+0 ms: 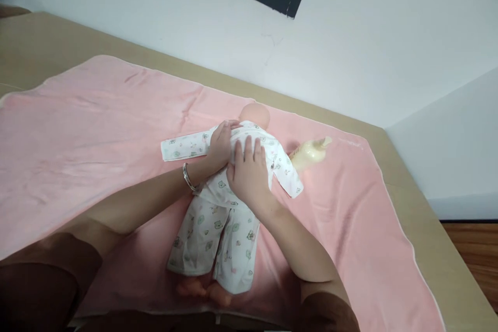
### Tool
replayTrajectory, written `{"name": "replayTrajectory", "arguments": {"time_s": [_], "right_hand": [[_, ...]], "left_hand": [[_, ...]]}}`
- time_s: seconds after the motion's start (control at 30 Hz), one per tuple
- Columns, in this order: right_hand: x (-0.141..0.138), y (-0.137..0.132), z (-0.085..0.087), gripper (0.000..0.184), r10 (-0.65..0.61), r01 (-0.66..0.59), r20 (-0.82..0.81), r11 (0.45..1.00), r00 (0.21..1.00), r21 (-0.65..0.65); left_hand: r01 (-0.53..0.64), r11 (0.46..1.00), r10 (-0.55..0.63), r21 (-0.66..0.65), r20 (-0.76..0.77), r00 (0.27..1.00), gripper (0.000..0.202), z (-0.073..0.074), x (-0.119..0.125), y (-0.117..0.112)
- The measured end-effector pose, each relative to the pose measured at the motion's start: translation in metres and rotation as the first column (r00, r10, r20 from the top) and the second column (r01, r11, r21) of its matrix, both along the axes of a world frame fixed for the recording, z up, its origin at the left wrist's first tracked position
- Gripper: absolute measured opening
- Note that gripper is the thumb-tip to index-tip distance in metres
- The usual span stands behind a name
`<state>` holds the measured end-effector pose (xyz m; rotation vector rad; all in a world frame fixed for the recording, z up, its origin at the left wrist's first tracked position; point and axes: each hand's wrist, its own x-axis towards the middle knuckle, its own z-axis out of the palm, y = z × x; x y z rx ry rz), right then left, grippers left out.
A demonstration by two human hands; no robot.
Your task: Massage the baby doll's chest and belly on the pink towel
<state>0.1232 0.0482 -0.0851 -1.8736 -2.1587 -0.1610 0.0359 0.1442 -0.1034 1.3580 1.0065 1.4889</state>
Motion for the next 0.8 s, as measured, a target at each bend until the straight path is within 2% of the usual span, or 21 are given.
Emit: {"name": "replayTrajectory", "arguments": {"time_s": [0.07, 0.17, 0.23, 0.3, 0.37, 0.43, 0.47, 0.5, 0.57, 0.63, 0.7, 0.73, 0.8], "right_hand": [[0.004, 0.003, 0.001, 0.056, 0.15, -0.149, 0.019, 0.989, 0.989, -0.011], [0.031, 0.021, 0.002, 0.046, 0.323, -0.324, -0.033, 0.946, 0.946, -0.026], [0.049, 0.033, 0.001, 0.045, 0.333, -0.335, -0.1, 0.942, 0.938, -0.004], [0.056, 0.038, -0.001, 0.05, 0.233, -0.236, -0.159, 0.972, 0.96, -0.002], [0.049, 0.034, -0.001, 0.059, 0.024, -0.029, -0.188, 0.999, 0.982, -0.025], [0.032, 0.022, 0.0, 0.066, -0.177, 0.171, -0.177, 0.984, 0.968, -0.047], [0.022, 0.015, 0.0, 0.067, -0.212, 0.206, -0.155, 0.977, 0.965, -0.053], [0.013, 0.009, 0.0, 0.066, -0.188, 0.183, -0.129, 0.982, 0.974, -0.046], [0.004, 0.003, 0.002, 0.058, -0.054, 0.052, -0.067, 0.998, 0.996, -0.02], [0.008, 0.007, 0.003, 0.049, 0.123, -0.124, -0.021, 0.992, 0.992, -0.013], [0.023, 0.019, 0.004, 0.043, 0.272, -0.273, -0.026, 0.962, 0.962, -0.032], [0.032, 0.027, 0.004, 0.042, 0.315, -0.317, -0.05, 0.948, 0.948, -0.039], [0.049, 0.039, 0.003, 0.045, 0.283, -0.286, -0.119, 0.958, 0.952, -0.008]], "left_hand": [[0.002, 0.999, -0.001, -0.034, 0.031, 1.0, 0.035, 0.0, -0.001, 0.0], [0.012, 0.999, -0.011, -0.036, 0.035, 0.999, 0.034, 0.0, -0.002, 0.0], [0.017, 1.0, -0.016, -0.008, 0.016, 1.0, 0.033, 0.0, -0.003, 0.0], [0.022, 1.0, -0.021, 0.016, -0.014, 1.0, 0.032, 0.0, -0.004, 0.0], [0.022, 1.0, -0.022, 0.02, -0.034, 0.999, 0.033, 0.001, -0.005, -0.001], [0.016, 1.0, -0.016, 0.016, -0.035, 0.999, 0.034, 0.001, -0.004, -0.001], [0.015, 1.0, -0.014, 0.013, -0.027, 1.0, 0.034, 0.001, -0.004, -0.001], [0.014, 1.0, -0.014, 0.009, -0.018, 1.0, 0.034, 0.001, -0.004, -0.001], [0.017, 1.0, -0.017, 0.002, -0.009, 1.0, 0.033, 0.001, -0.003, -0.002], [0.014, 1.0, -0.014, -0.008, -0.017, 1.0, 0.032, 0.001, -0.004, -0.002], [0.01, 1.0, -0.011, -0.013, -0.046, 0.999, 0.031, 0.002, -0.004, -0.003], [0.01, 1.0, -0.011, -0.01, -0.064, 0.998, 0.03, 0.002, -0.005, -0.003], [0.014, 1.0, -0.013, 0.005, -0.1, 0.995, 0.029, 0.004, -0.006, -0.004]]}}
